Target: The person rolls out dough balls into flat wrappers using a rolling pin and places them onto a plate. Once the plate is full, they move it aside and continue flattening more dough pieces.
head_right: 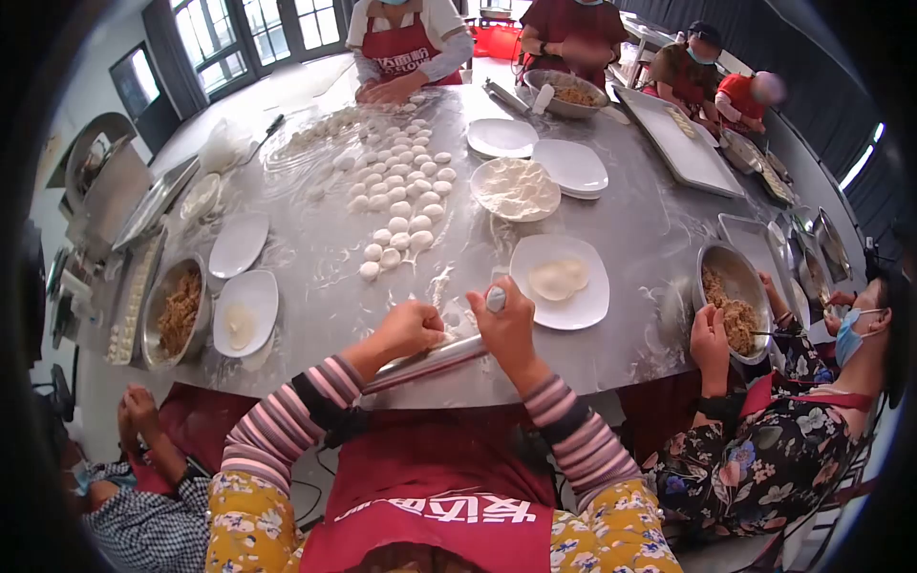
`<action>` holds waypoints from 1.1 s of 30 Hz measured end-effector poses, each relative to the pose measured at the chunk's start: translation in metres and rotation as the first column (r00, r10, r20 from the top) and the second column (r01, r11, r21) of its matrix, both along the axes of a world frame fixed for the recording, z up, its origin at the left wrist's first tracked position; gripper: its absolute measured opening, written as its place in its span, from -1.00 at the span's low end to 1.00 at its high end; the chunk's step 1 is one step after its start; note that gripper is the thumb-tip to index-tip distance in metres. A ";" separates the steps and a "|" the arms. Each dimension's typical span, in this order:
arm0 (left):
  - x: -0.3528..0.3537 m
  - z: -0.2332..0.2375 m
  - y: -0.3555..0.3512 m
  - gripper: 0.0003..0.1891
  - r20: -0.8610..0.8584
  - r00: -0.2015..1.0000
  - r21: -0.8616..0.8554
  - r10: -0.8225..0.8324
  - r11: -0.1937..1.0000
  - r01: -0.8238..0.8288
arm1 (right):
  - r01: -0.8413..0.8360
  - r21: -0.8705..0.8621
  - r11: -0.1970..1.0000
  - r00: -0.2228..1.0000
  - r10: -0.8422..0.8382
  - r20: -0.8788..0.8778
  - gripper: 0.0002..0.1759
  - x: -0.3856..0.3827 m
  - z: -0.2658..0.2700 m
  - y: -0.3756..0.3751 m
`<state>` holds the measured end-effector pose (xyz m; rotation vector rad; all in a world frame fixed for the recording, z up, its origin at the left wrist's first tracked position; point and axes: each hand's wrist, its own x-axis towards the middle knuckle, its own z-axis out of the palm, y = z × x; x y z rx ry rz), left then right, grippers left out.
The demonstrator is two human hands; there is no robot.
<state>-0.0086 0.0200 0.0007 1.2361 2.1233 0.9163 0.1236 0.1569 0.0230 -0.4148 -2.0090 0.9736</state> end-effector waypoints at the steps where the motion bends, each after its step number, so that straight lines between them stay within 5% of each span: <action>1: 0.003 -0.001 -0.001 -0.85 0.009 1.000 -0.005 0.004 1.000 -0.004 | 0.024 -0.047 0.999 1.000 -0.023 0.012 -0.70 -0.003 -0.008 0.002; 3: 0.002 -0.001 -0.002 -0.86 -0.020 0.997 -0.019 0.071 0.997 -0.071 | 0.089 0.077 0.993 0.995 -0.085 -0.053 -0.70 0.010 -0.019 -0.001; 6: 0.005 0.012 -0.009 -0.88 0.012 0.998 -0.058 0.058 0.997 -0.057 | 0.047 -0.215 0.975 0.999 -0.048 -0.002 -0.72 0.032 -0.032 -0.006; 8: 0.016 0.009 -0.005 -0.89 0.084 0.996 -0.137 0.024 0.990 -0.012 | 0.086 -0.088 0.992 0.996 -0.086 0.004 -0.72 0.010 -0.021 0.001; 10: 0.020 0.006 0.013 -0.90 -0.191 0.982 -0.052 0.003 0.999 -0.014 | 0.124 0.059 0.990 0.992 -0.124 -0.017 -0.73 -0.009 -0.014 0.010; 12: 0.016 0.007 0.013 -0.91 -0.170 0.985 -0.072 -0.035 0.997 0.023 | 0.068 -0.134 0.989 0.997 -0.061 0.048 -0.73 -0.016 -0.018 0.011; 14: 0.006 -0.005 0.005 -0.91 -0.177 0.983 -0.005 -0.047 0.999 0.046 | 0.066 -0.089 0.994 0.996 -0.060 0.070 -0.73 0.017 -0.021 0.004; 16: 0.001 -0.008 -0.010 -0.90 0.026 0.999 0.013 -0.019 1.000 0.019 | 0.053 -0.038 0.998 0.995 -0.050 0.082 -0.72 0.027 -0.024 0.002; 18: 0.009 -0.002 -0.016 -0.89 0.153 0.988 -0.020 -0.029 0.999 0.033 | 0.087 -0.167 0.982 0.996 -0.080 0.047 -0.72 0.038 -0.033 -0.004; 21: 0.012 0.005 0.003 -0.89 -0.029 0.997 -0.051 -0.077 0.996 0.075 | 0.150 0.199 0.968 0.989 -0.148 -0.021 -0.72 -0.009 -0.018 0.009; 22: 0.011 0.004 0.009 -0.89 -0.055 0.997 -0.057 -0.053 0.997 0.050 | 0.158 0.198 0.967 0.987 -0.156 -0.023 -0.72 -0.013 -0.019 0.011; 25: 0.001 0.005 0.009 -0.89 -0.059 0.994 -0.129 -0.096 0.988 0.088 | 0.126 0.173 0.977 0.991 -0.115 -0.072 -0.74 -0.014 -0.020 0.010; 27: 0.003 0.004 -0.001 -0.89 -0.021 0.987 -0.138 -0.159 0.978 0.154 | 0.092 -0.035 0.995 0.993 -0.090 0.074 -0.69 0.026 -0.023 0.001; 28: 0.004 0.004 -0.004 -0.92 -0.081 0.991 -0.012 -0.105 0.994 0.104 | 0.076 -0.022 0.997 0.994 -0.074 0.076 -0.69 0.029 -0.023 0.000; 31: 0.003 0.006 -0.005 -0.92 0.026 0.980 -0.078 -0.196 0.977 0.197 | 0.109 -0.194 0.975 0.993 -0.098 0.064 -0.69 0.034 -0.030 -0.005; 33: 0.004 0.011 0.008 -0.91 -0.021 0.970 -0.138 -0.241 0.962 0.236 | 0.172 0.188 0.967 0.985 -0.166 -0.046 -0.69 -0.008 -0.025 0.011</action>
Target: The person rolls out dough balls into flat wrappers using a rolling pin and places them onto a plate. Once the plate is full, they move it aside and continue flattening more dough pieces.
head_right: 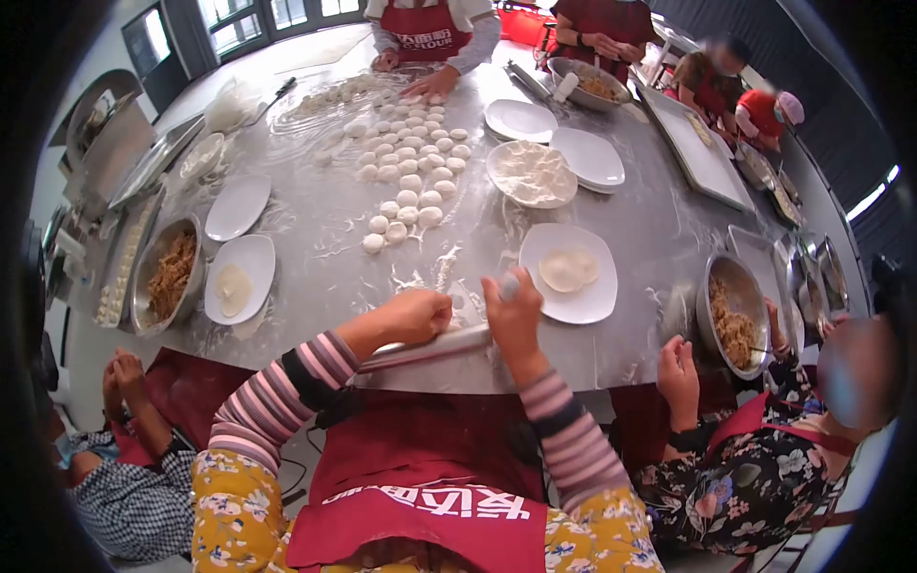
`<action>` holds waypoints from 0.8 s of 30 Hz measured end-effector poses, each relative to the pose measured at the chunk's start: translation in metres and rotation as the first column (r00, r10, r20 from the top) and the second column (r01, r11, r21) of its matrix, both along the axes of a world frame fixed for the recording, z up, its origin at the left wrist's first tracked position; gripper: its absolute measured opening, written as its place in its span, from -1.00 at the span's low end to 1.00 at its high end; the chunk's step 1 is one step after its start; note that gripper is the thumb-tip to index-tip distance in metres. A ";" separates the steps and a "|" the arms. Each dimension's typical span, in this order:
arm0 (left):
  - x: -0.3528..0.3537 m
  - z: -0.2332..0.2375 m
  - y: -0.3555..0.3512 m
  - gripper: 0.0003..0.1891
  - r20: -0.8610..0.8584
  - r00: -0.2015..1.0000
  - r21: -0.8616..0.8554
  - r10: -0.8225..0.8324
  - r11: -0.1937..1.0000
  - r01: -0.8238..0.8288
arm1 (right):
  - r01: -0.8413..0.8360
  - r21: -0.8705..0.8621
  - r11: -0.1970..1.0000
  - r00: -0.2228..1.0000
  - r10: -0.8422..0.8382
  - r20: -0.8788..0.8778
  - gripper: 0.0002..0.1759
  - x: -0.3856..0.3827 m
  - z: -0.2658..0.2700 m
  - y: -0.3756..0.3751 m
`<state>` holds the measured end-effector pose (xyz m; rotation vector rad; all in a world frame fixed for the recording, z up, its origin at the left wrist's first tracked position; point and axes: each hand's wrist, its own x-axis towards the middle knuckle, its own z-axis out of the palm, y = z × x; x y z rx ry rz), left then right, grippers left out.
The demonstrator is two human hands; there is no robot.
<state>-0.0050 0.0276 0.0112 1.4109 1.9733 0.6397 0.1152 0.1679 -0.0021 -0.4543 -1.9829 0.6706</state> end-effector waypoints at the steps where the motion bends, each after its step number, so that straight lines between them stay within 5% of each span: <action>1: -0.001 0.000 0.005 -0.92 -0.070 0.996 -0.007 0.059 0.998 -0.059 | 0.011 -0.005 1.000 1.000 -0.011 -0.004 -0.69 -0.009 0.003 0.002; 3: -0.004 -0.005 0.007 -0.91 -0.092 0.989 0.018 0.115 0.993 -0.113 | -0.077 -0.171 0.982 0.996 0.084 0.034 -0.69 -0.025 0.008 0.003; 7: -0.006 -0.009 -0.005 -0.91 -0.048 0.999 0.100 0.013 0.995 -0.008 | -0.052 -0.200 0.978 0.992 0.075 0.106 -0.69 0.028 0.003 -0.009; 9: -0.008 -0.005 -0.010 -0.91 0.063 0.997 0.093 0.034 0.995 -0.040 | -0.104 -0.408 0.907 0.993 0.120 0.014 -0.70 0.055 -0.006 -0.017; 11: -0.005 -0.007 -0.009 -0.91 0.175 0.984 0.062 0.028 0.997 -0.039 | -0.080 -0.354 0.932 0.995 0.097 0.030 -0.70 0.043 -0.001 -0.016; 12: -0.005 -0.009 -0.005 -0.91 0.079 0.997 0.053 -0.006 0.999 0.002 | -0.060 -0.288 0.956 0.997 0.073 0.034 -0.71 0.031 0.003 -0.013; 13: -0.006 -0.008 0.000 -0.90 -0.023 0.999 0.047 -0.038 0.998 0.039 | -0.036 0.002 0.999 0.999 0.036 0.023 -0.71 0.011 0.002 -0.003; 14: -0.004 -0.006 0.004 -0.90 -0.029 0.998 0.047 -0.049 0.998 0.050 | -0.009 0.084 0.996 1.000 0.010 -0.013 -0.70 -0.006 0.011 -0.002; 16: -0.003 -0.001 0.009 -0.89 -0.126 0.990 0.016 0.064 0.998 -0.062 | -0.140 -0.148 0.979 0.990 0.143 0.012 -0.71 -0.024 0.008 0.004; 20: -0.001 -0.004 -0.002 -0.90 -0.123 0.992 0.056 -0.002 0.998 0.009 | -0.013 -0.075 0.997 0.999 0.017 0.049 -0.70 0.018 0.021 -0.015; 22: 0.001 -0.001 -0.010 -0.90 0.079 0.994 0.058 0.075 0.995 -0.080 | -0.061 -0.329 0.942 0.996 0.077 0.036 -0.73 0.048 0.011 -0.024; 24: 0.000 -0.003 -0.014 -0.90 0.168 0.982 0.011 0.083 0.996 -0.086 | -0.064 -0.276 0.959 0.996 0.078 0.038 -0.73 0.045 0.012 -0.021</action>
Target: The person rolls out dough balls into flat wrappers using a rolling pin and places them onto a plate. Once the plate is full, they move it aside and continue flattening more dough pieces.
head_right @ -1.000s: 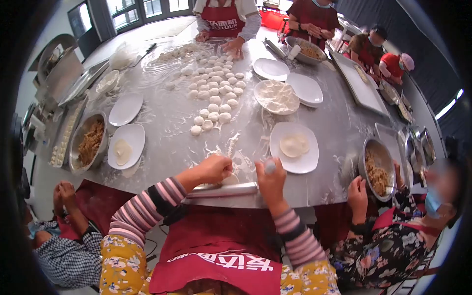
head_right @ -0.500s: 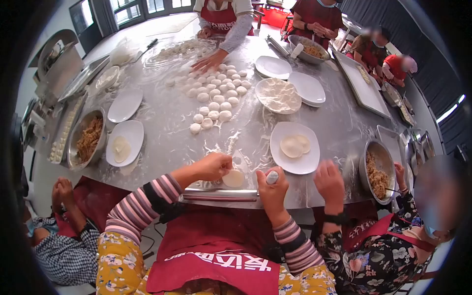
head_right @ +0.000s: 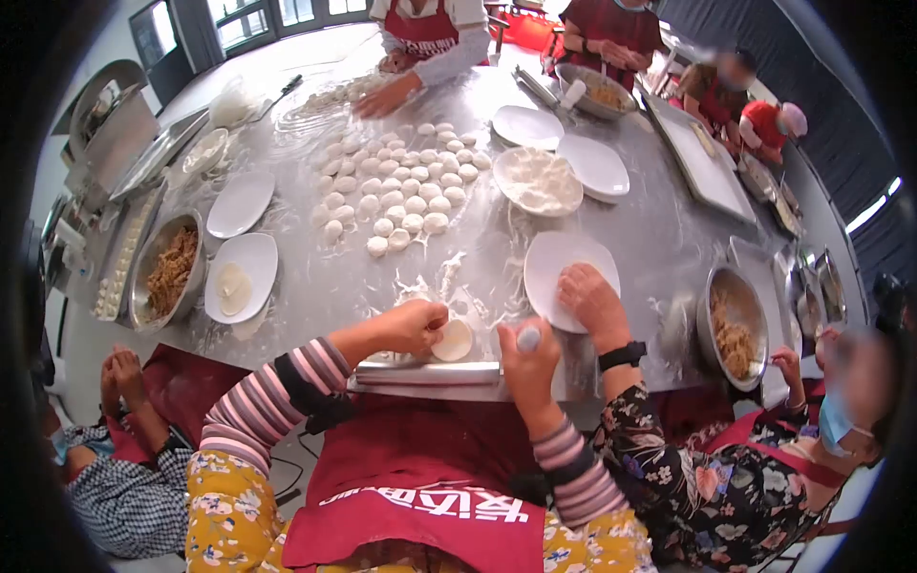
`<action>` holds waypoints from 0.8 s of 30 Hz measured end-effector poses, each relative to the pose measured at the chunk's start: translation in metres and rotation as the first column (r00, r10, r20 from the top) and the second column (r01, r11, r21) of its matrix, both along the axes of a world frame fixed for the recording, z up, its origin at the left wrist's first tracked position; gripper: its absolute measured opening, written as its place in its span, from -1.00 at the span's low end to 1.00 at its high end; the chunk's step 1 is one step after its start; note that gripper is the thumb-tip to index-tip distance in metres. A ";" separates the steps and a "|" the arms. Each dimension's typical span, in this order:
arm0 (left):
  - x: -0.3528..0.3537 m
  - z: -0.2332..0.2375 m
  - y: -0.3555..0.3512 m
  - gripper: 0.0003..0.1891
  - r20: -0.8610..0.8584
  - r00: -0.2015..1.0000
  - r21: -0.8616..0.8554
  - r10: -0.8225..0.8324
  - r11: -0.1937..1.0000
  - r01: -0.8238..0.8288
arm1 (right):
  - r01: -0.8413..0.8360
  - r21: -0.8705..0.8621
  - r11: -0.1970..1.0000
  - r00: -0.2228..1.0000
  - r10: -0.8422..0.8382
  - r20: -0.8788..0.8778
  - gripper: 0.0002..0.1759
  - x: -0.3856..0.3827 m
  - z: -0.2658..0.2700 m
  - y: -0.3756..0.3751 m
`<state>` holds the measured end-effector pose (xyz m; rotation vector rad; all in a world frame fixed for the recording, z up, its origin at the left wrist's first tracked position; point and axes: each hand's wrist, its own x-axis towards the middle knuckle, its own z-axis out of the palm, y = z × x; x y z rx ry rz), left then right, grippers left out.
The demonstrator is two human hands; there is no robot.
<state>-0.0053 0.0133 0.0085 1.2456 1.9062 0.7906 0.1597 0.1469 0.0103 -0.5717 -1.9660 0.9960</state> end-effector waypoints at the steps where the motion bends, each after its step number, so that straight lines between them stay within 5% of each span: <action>1: -0.001 -0.001 0.001 -0.91 -0.076 0.996 -0.005 -0.048 0.999 0.048 | 0.015 0.052 0.999 1.000 -0.014 -0.011 -0.73 -0.003 0.004 -0.001; 8: 0.001 0.008 0.016 -0.84 -0.289 0.955 -0.045 -0.060 0.998 0.049 | 0.044 0.261 0.964 0.998 -0.033 -0.047 -0.70 -0.049 0.001 0.015; 10: 0.000 0.002 0.011 -0.83 -0.311 0.944 -0.044 -0.111 0.994 0.102 | 0.033 0.123 0.992 0.998 -0.040 0.054 -0.72 -0.006 0.004 -0.001; 12: 0.000 -0.006 0.003 -0.81 -0.030 0.997 -0.022 0.072 0.997 -0.072 | 0.016 -0.005 1.000 0.999 -0.016 0.038 -0.70 0.012 -0.009 -0.003; 14: 0.005 0.000 -0.002 -0.81 0.005 1.000 -0.041 0.021 0.999 -0.021 | 0.030 -0.163 0.986 0.999 -0.028 0.015 -0.68 0.010 -0.015 -0.005; 16: 0.008 -0.001 0.004 -0.81 -0.158 0.987 0.050 0.003 0.999 0.005 | 0.057 0.183 0.981 0.998 -0.050 -0.044 -0.68 -0.029 -0.004 0.011; 20: 0.005 0.008 0.019 -0.79 -0.163 0.985 -0.025 0.052 0.998 -0.056 | -0.014 0.036 0.999 1.000 0.014 0.003 -0.68 -0.058 0.002 0.019; 22: 0.002 0.007 0.016 -0.82 -0.169 0.985 -0.065 0.026 0.997 -0.038 | 0.069 0.260 0.963 0.998 -0.067 -0.017 -0.68 -0.038 -0.004 0.016; 24: 0.002 0.007 0.005 -0.84 0.117 0.978 -0.077 0.173 0.983 -0.165 | 0.038 -0.065 0.997 0.999 -0.037 0.015 -0.70 0.009 -0.012 -0.003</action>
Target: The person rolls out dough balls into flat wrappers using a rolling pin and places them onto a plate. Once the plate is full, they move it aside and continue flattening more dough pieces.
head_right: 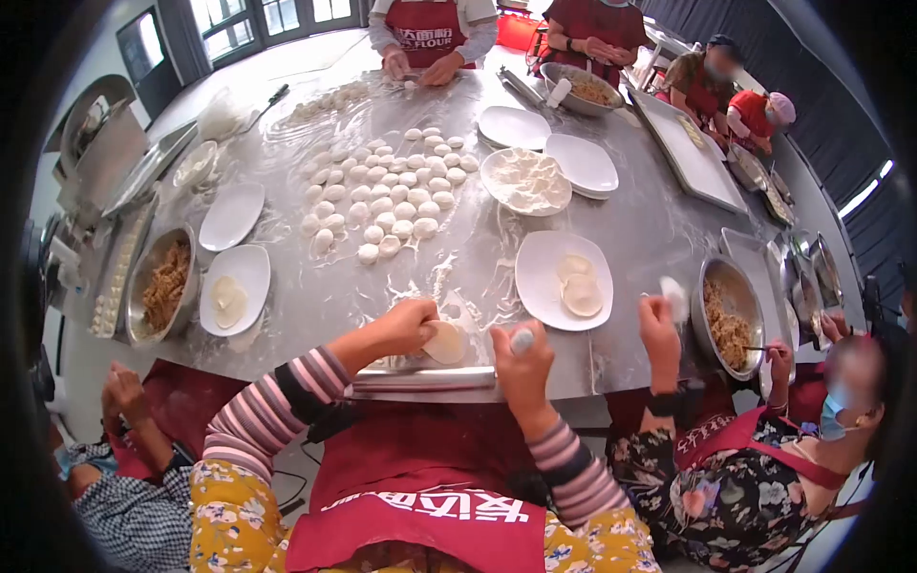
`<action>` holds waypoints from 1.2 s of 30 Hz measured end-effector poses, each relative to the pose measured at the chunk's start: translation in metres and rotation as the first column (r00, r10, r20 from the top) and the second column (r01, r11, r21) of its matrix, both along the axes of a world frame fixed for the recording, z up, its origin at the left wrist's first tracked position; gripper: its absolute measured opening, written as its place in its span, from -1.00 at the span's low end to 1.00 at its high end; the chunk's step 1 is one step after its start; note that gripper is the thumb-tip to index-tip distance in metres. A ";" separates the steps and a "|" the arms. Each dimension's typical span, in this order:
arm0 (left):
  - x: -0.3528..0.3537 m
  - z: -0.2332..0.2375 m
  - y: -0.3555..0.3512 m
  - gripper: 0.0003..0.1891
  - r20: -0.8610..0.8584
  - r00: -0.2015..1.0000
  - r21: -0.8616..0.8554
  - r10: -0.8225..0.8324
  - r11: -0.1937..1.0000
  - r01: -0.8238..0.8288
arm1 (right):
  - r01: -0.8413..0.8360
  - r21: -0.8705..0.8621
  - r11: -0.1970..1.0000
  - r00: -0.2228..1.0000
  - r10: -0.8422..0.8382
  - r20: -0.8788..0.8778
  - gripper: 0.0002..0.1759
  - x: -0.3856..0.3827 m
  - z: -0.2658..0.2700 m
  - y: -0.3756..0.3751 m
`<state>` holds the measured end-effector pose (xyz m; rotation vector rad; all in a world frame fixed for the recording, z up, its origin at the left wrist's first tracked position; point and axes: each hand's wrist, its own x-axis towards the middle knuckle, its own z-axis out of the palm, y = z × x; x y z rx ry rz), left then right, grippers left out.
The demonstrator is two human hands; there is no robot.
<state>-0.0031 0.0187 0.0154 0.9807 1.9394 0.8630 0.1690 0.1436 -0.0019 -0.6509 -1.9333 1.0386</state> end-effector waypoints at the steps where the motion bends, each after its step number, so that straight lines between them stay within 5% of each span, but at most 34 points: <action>1: 0.000 -0.004 -0.004 -0.84 -0.085 0.996 0.009 -0.035 0.999 0.036 | 0.009 -0.031 0.999 1.000 -0.008 0.010 -0.70 0.003 0.000 -0.001; 2: 0.000 -0.008 -0.006 -0.84 -0.083 0.996 -0.002 -0.038 0.999 0.038 | 0.025 -0.070 0.997 1.000 -0.023 0.021 -0.71 0.005 0.000 -0.004; 6: 0.006 -0.007 0.002 -0.83 -0.275 0.960 0.073 -0.055 0.994 0.078 | 0.020 0.243 0.970 0.999 -0.011 -0.039 -0.67 -0.056 0.006 0.019; 11: 0.000 -0.003 0.010 -0.84 -0.259 0.961 0.015 -0.096 0.995 0.103 | 0.004 0.194 0.981 1.000 0.000 -0.023 -0.67 -0.058 0.008 0.020; 16: -0.006 -0.019 0.001 -0.86 -0.157 0.986 0.136 -0.058 0.987 0.080 | -0.025 -0.099 0.995 0.999 0.022 -0.034 -0.70 0.012 -0.006 -0.004; 20: 0.002 -0.007 0.005 -0.85 -0.255 0.962 0.106 -0.094 0.987 0.124 | 0.025 0.211 0.977 0.999 -0.015 -0.049 -0.68 -0.056 0.006 0.019; 23: -0.007 -0.002 0.011 -0.84 -0.181 0.982 0.013 -0.056 0.998 0.059 | -0.019 0.202 0.979 0.998 0.032 -0.063 -0.67 -0.076 0.010 0.020; 27: -0.008 -0.005 0.015 -0.84 -0.294 0.932 0.009 -0.214 0.974 0.226 | -0.037 0.151 0.988 0.999 0.042 -0.030 -0.68 -0.010 0.017 0.004; 31: -0.010 0.000 0.063 -0.86 -0.027 0.978 0.173 -0.209 0.962 0.211 | -0.032 0.136 0.990 0.999 0.032 0.006 -0.67 0.022 0.018 -0.013; 32: -0.010 -0.001 0.083 -0.88 0.154 0.973 0.332 -0.173 0.936 0.115 | -0.025 0.155 0.988 1.000 0.026 -0.006 -0.66 0.012 0.017 -0.005; 34: -0.014 0.008 0.105 -0.81 -0.151 0.987 0.489 -0.050 0.864 0.119 | -0.120 0.058 0.991 0.992 0.118 0.040 -0.55 -0.005 0.014 0.009; 36: -0.005 0.044 0.086 -0.84 -0.399 0.916 0.369 -0.034 0.909 0.194 | -0.304 0.271 0.913 0.945 0.255 0.203 -0.48 -0.011 0.017 0.041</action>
